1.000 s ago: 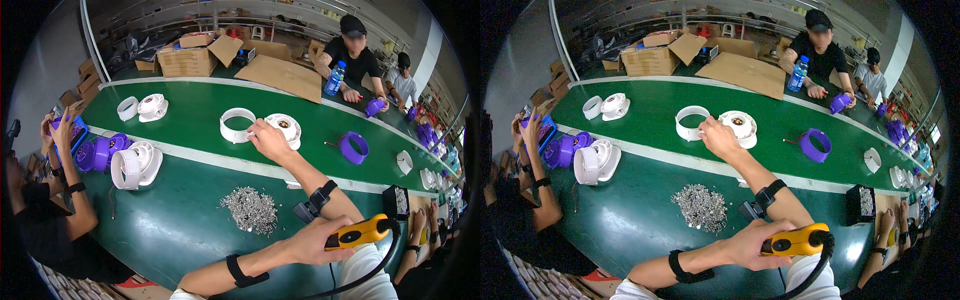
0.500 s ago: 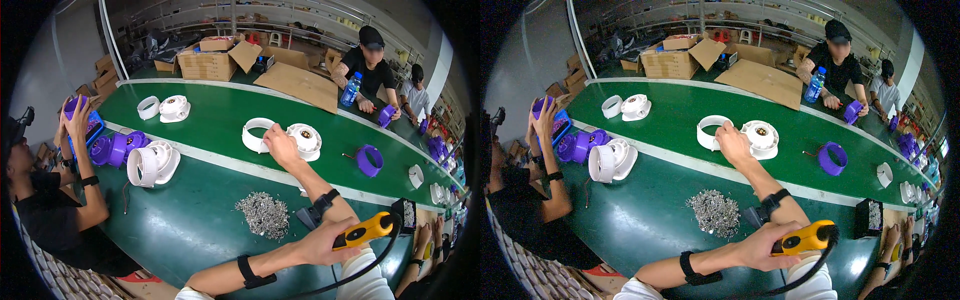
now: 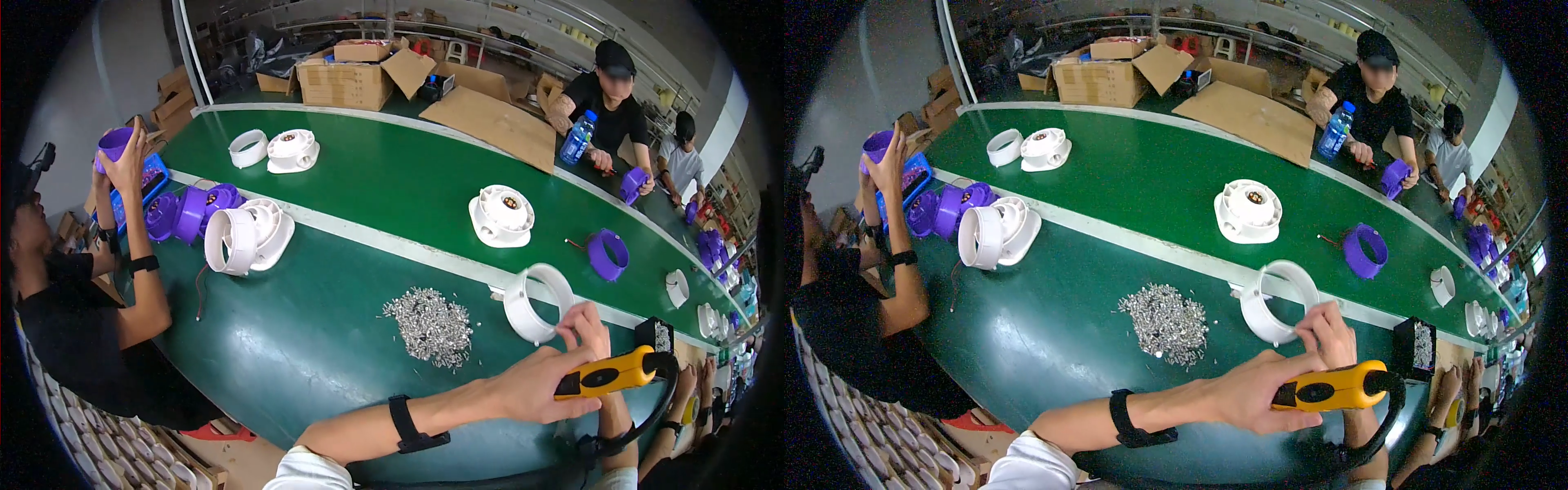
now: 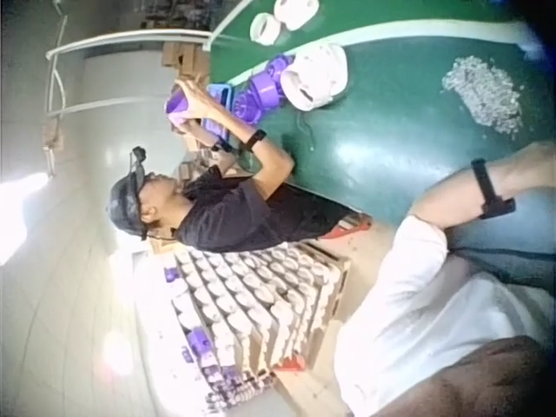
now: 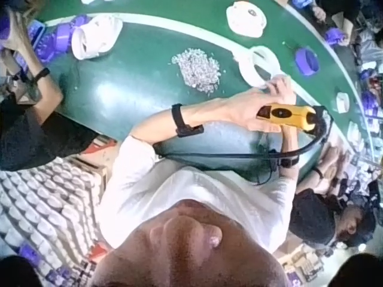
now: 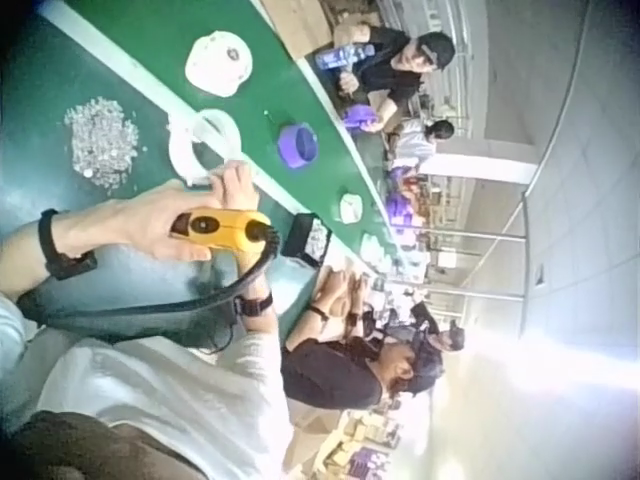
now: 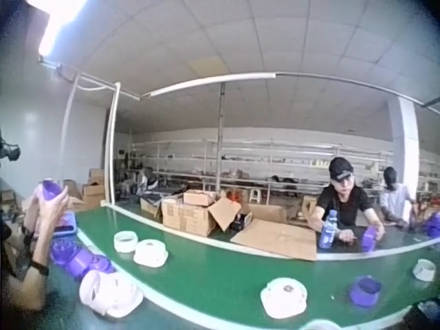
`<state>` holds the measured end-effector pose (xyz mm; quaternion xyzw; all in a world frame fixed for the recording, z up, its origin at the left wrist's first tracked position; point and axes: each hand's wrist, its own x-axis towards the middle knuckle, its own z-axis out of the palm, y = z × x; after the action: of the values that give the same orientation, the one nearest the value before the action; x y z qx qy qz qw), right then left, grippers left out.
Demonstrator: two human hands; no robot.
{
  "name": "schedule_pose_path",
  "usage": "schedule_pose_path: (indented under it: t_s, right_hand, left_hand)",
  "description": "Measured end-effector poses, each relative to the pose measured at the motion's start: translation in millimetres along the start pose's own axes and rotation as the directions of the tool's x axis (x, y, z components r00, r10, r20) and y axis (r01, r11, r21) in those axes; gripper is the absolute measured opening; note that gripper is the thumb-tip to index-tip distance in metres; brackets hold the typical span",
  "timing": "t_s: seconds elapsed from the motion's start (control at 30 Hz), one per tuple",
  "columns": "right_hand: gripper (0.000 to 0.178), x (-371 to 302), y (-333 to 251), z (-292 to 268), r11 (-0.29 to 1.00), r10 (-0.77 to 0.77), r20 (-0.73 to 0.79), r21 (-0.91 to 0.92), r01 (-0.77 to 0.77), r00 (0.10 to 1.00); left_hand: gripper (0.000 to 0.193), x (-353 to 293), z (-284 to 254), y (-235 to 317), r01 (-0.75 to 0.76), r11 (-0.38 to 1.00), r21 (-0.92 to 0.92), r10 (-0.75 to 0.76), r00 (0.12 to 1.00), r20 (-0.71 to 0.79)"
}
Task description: The person is assembling plastic and metal electronic housing components using an electric screwdriver on a factory assembly line.
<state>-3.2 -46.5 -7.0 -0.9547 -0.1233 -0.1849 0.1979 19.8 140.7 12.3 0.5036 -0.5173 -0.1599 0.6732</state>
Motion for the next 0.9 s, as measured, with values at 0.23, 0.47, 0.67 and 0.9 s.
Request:
schedule_pose_path:
  t_s: [0.23,0.47,0.67,0.9]
  right_hand:
    - [0.066,-21,-1,-26,0.990,0.081,0.048,-0.117,-0.075,0.996]
    - [0.094,-9,24,21,0.974,0.080,0.194,-0.223,-0.035,0.978]
    - [0.095,-14,-3,18,0.999,0.019,0.197,-0.045,-0.011,0.980]
    - [0.093,-9,-34,32,0.993,-0.119,0.193,0.050,0.111,0.974]
  left_hand:
    - [0.040,5,-3,2,0.051,0.997,0.055,-0.049,0.998,-0.043]
    - [0.052,-1,-15,-13,0.034,0.993,0.114,-0.013,0.984,-0.180]
    - [0.074,-2,-47,34,-0.114,0.985,-0.132,0.042,0.888,-0.457]
    - [0.083,0,-51,36,-0.122,0.990,-0.069,0.079,0.892,-0.446]
